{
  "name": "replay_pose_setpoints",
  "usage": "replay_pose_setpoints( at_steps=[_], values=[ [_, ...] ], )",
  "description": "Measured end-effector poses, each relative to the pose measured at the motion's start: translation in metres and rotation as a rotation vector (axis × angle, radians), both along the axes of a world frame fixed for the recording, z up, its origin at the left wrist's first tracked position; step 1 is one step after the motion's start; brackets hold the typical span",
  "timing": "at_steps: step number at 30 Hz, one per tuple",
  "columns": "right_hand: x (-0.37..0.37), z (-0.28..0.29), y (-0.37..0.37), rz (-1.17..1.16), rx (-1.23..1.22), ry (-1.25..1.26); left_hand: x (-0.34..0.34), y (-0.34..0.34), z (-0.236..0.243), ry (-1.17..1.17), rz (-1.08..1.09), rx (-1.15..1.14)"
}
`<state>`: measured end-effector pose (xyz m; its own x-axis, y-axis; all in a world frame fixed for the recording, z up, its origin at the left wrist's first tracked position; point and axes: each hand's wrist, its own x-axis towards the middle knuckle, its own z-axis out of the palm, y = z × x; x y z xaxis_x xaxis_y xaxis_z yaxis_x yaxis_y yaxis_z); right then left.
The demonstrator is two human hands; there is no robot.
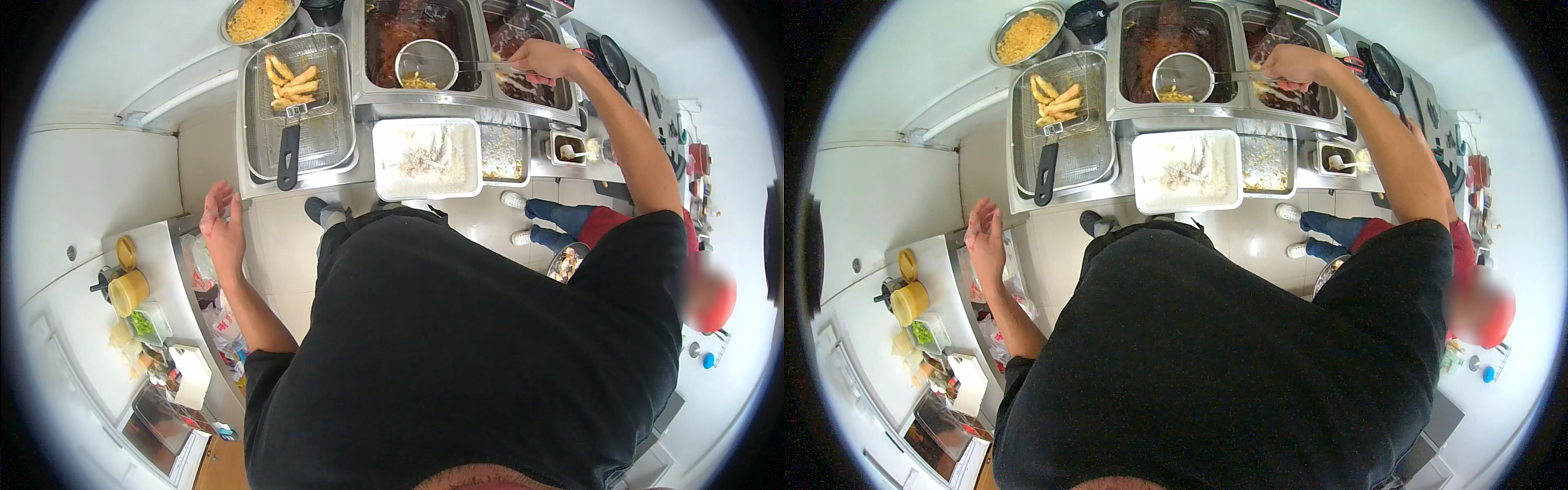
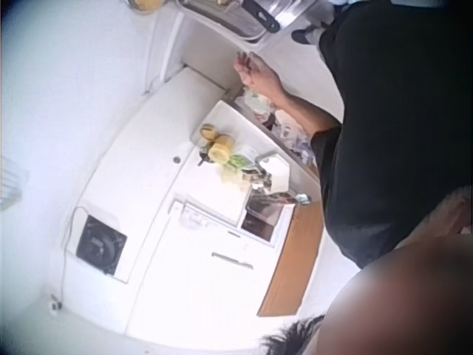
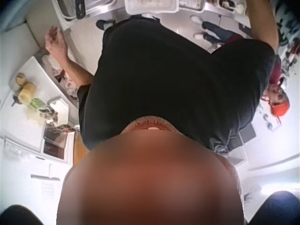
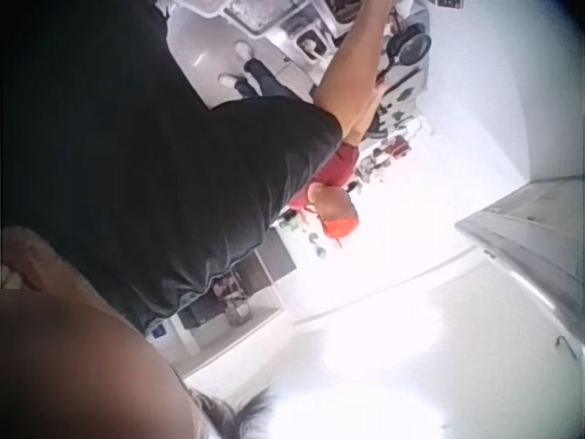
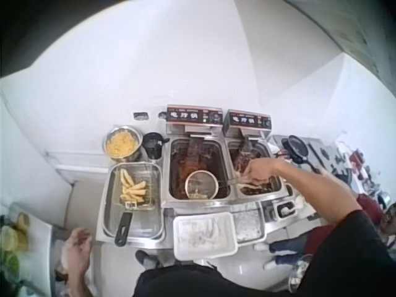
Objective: The person uses tongs to move battered banana pieces from a deep fryer into a draining basket. They then use a strainer to remove excess oil from the fryer and place it into a container. The bananas are arranged in the basket as they are removed from the fryer.
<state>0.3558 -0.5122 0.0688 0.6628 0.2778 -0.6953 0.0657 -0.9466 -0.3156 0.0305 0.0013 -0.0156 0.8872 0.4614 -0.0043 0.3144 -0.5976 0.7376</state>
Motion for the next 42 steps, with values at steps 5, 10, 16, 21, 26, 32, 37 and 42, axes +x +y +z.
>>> replay_pose_setpoints(
  at_steps=[5, 10, 16, 21, 26, 32, 37, 42],
  values=[
    [0.008, -0.003, 0.015, -0.265, 0.199, 0.091, -0.007, 0.019, -0.008, -0.001, 0.019, -0.018],
    [0.049, -0.007, 0.064, 0.112, 0.109, -0.137, -0.017, 0.031, -0.016, 0.02, 0.017, 0.002],
    [0.088, -0.023, 0.159, 0.016, -0.186, -0.189, -0.029, 0.041, -0.025, -0.02, 0.067, -0.09],
    [0.099, -0.035, 0.189, -0.181, -0.159, -0.201, -0.042, 0.049, -0.039, -0.033, 0.123, -0.095],
    [0.106, -0.046, 0.148, 0.51, -0.431, -0.395, -0.054, 0.049, -0.049, 0.01, 0.141, -0.122],
    [0.077, -0.066, 0.077, 0.683, -0.178, -0.716, -0.038, 0.034, -0.035, -0.004, 0.088, -0.083],
    [0.031, -0.07, 0.044, 0.464, -0.016, -0.723, -0.016, 0.02, -0.018, 0.021, 0.047, -0.013],
    [0.01, -0.073, 0.03, 0.287, 0.088, -0.372, -0.007, 0.0, -0.008, 0.019, 0.018, 0.001]
  ],
)
